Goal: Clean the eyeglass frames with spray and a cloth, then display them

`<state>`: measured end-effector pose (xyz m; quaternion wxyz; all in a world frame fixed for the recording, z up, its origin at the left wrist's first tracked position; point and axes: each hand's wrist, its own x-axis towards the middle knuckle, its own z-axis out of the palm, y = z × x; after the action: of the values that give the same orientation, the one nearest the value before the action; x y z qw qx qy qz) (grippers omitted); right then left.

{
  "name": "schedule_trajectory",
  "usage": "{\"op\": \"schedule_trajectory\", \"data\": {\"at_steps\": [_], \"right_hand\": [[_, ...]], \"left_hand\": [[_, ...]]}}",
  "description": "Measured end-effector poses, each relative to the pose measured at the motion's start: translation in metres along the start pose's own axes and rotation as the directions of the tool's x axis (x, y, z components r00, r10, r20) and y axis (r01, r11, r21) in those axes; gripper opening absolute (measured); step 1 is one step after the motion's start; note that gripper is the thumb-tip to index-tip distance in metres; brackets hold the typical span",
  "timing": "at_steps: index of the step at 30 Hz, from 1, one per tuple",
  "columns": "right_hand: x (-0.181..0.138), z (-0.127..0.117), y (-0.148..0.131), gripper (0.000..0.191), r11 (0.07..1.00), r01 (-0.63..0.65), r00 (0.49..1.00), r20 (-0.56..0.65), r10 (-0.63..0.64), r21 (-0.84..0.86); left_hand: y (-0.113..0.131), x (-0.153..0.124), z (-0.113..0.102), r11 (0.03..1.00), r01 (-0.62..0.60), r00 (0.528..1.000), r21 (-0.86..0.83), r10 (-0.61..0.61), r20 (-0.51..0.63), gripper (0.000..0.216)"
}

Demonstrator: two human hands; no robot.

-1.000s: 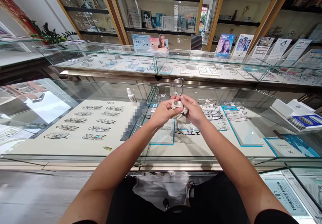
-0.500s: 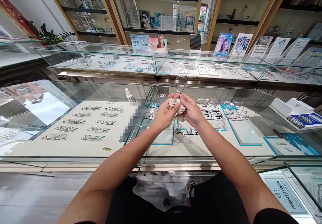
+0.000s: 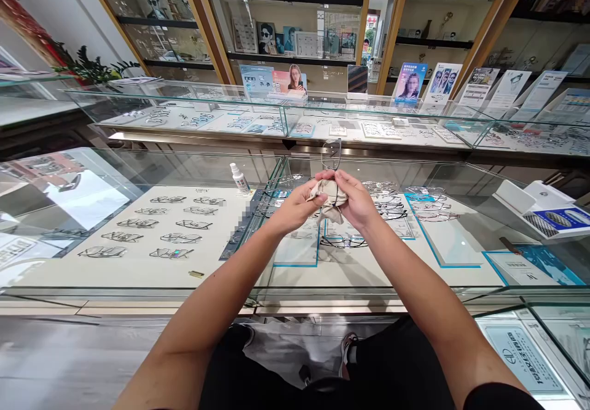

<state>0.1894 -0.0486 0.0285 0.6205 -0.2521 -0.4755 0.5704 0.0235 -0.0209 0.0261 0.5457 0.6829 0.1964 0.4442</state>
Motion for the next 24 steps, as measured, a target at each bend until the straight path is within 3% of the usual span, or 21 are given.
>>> {"op": "schedule_trajectory", "data": {"at_steps": [3, 8, 16, 18, 24], "right_hand": [[0.000, 0.001, 0.001, 0.045, 0.999, -0.003, 1.000, -0.010, 0.004, 0.044], [-0.005, 0.014, 0.003, 0.040, 0.998, 0.018, 1.000, 0.016, -0.018, 0.053], [-0.011, 0.021, 0.004, 0.050, 0.990, 0.082, 0.996, 0.047, -0.077, -0.116], [-0.010, 0.018, 0.002, 0.049, 0.994, 0.065, 0.997, 0.054, -0.060, -0.087], [-0.003, 0.004, 0.002, 0.047, 0.996, 0.033, 0.999, -0.011, -0.034, -0.079]], "left_hand": [[-0.003, 0.000, 0.002, 0.998, 0.024, 1.000, -0.064, -0.024, 0.010, 0.063], [-0.006, 0.000, 0.009, 0.999, 0.021, 0.993, -0.047, -0.026, -0.119, 0.064], [-0.012, 0.001, 0.008, 1.000, -0.023, 0.966, 0.005, 0.024, -0.257, 0.070], [-0.013, 0.002, 0.004, 0.999, -0.032, 0.971, 0.013, 0.034, -0.237, 0.069], [0.000, 0.003, -0.003, 0.999, 0.037, 0.999, 0.005, -0.037, -0.018, 0.061]]}}
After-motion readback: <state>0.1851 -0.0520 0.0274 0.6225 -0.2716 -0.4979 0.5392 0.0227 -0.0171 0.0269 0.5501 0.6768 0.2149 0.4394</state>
